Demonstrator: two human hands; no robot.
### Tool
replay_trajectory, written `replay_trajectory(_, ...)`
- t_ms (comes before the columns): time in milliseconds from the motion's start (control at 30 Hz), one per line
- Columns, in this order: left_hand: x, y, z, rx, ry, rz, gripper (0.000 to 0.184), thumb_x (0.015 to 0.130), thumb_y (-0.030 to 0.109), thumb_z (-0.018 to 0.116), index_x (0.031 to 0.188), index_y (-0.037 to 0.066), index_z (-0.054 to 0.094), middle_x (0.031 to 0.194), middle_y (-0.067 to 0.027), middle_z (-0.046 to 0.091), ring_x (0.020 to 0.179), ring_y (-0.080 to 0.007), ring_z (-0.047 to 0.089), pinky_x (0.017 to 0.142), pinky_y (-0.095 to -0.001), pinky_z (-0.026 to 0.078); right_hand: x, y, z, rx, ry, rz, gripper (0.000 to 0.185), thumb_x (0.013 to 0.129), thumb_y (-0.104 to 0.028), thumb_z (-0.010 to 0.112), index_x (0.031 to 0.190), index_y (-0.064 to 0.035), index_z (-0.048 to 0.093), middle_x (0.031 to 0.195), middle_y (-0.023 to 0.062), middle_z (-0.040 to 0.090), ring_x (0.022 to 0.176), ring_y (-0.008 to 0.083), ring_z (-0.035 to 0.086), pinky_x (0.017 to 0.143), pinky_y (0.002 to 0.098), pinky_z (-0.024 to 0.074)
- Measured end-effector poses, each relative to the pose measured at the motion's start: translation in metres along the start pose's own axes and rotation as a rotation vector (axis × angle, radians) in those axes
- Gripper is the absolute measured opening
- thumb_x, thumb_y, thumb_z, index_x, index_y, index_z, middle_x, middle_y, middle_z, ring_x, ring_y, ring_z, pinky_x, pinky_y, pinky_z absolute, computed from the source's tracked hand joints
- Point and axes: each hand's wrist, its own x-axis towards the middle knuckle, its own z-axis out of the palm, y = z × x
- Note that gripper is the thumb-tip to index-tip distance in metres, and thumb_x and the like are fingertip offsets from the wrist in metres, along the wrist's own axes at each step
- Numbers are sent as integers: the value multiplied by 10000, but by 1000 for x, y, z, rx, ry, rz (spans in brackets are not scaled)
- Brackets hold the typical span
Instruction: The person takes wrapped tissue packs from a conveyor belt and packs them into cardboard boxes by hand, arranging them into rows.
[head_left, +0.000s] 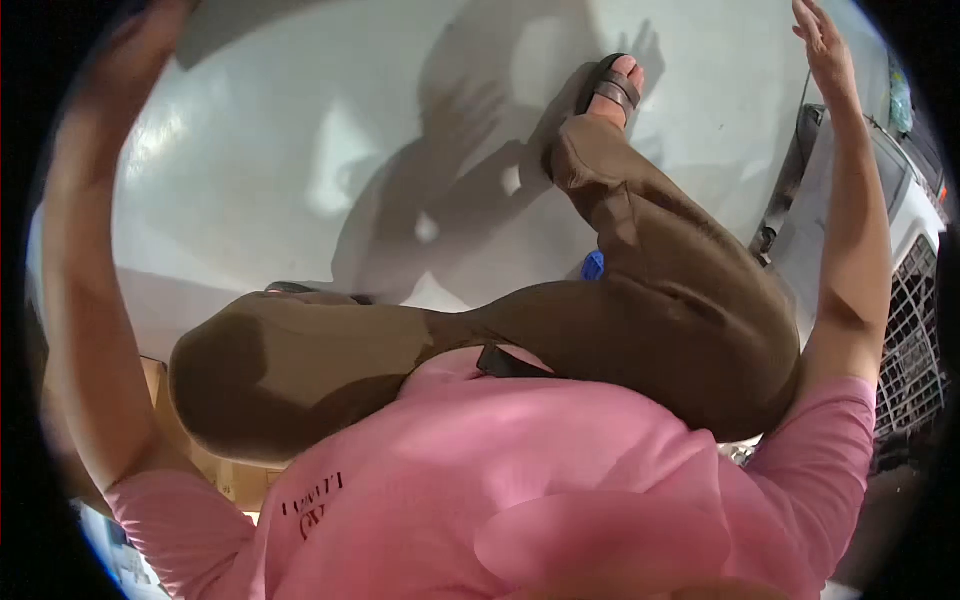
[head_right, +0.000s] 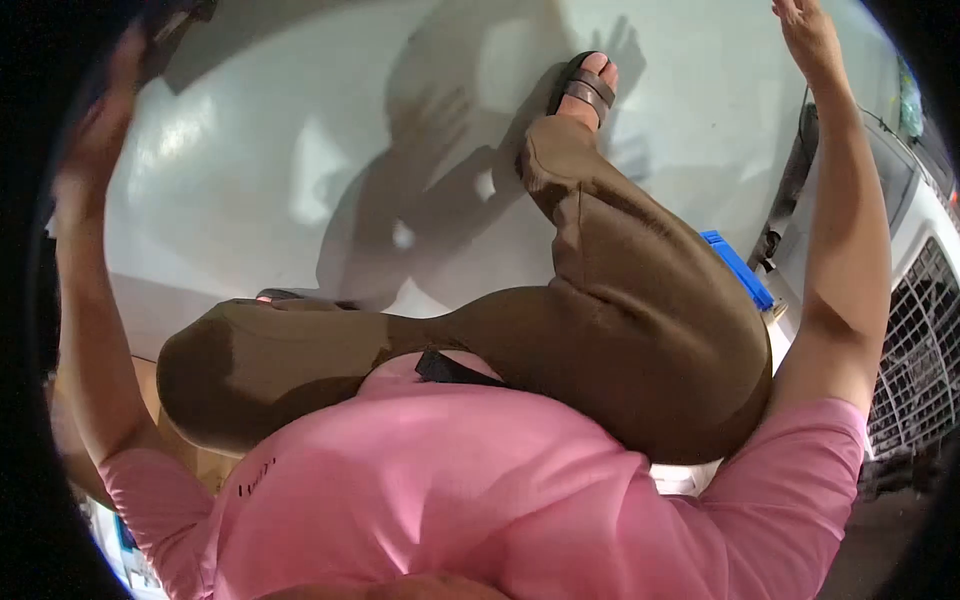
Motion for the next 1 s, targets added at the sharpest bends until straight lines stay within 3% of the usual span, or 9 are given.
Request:
replay_trajectory(67,20,34,43,63,-239,33,686,829,170,630,1428,95,304,1399,-204,395,1316,-380,350,1093,-463,283,-8,-10,4,345,11,477,413,894,-169,542,1214,86,478,1127,234,583,929,292,624,763,315,546)
replay_trajectory(133,58,53,102,102,-458,75,768,803,68,653,1458,108,253,1404,-179,398,1318,-371,353,1111,-429,270,-34,95,57,233,-125,640,670,903,-554,472,1367,-71,452,1270,206,555,1108,287,590,958,447,437)
replay_trajectory(233,77,30,181,-3,-478,-88,530,877,281,608,1301,9,444,1337,-282,417,1258,-406,393,1012,-501,375,-52,137,77,288,-155,803,685,892,-563,497,1343,-49,472,1279,192,550,1097,263,594,941,410,450)
replay_trajectory(533,148,71,384,-58,-360,-651,726,840,450,600,1354,-16,386,1444,-343,228,1364,-494,158,1106,-580,155,-19,265,157,229,-32,952,796,791,-561,637,1327,2,467,1219,202,589,1144,291,560,969,347,421)
replay_trajectory(600,165,80,419,169,-380,-710,739,870,529,494,1421,75,304,1471,-261,234,1382,-414,177,1082,-613,160,-1,280,162,273,18,1010,836,763,-583,649,1335,-3,461,1254,221,557,1167,308,540,982,365,413)
replay_trajectory(667,169,85,443,572,-357,-707,689,914,637,319,1468,230,270,1496,-116,286,1400,-289,225,1084,-576,180,17,306,172,211,86,1032,882,739,-595,663,1353,-4,436,1293,229,521,1183,313,522,986,372,410)
replay_trajectory(733,167,85,452,345,-78,-661,662,908,641,296,1456,271,284,1490,-139,283,1377,-345,241,1048,-641,166,40,336,187,104,213,1013,791,763,-532,663,1302,12,467,1256,245,531,1154,337,532,968,388,420)
replay_trajectory(800,178,91,447,367,-184,-699,655,912,626,324,1456,262,289,1495,-147,270,1388,-348,215,1062,-627,164,68,362,205,-54,380,947,569,836,-396,647,1184,45,554,1143,268,590,1080,379,569,928,415,444)
replay_trajectory(1000,198,101,435,352,-329,-775,638,924,578,355,1462,243,280,1501,-181,237,1392,-377,185,1069,-625,153,173,382,176,106,329,1240,826,757,-569,656,1281,46,483,1251,292,525,1201,388,492,989,429,402)
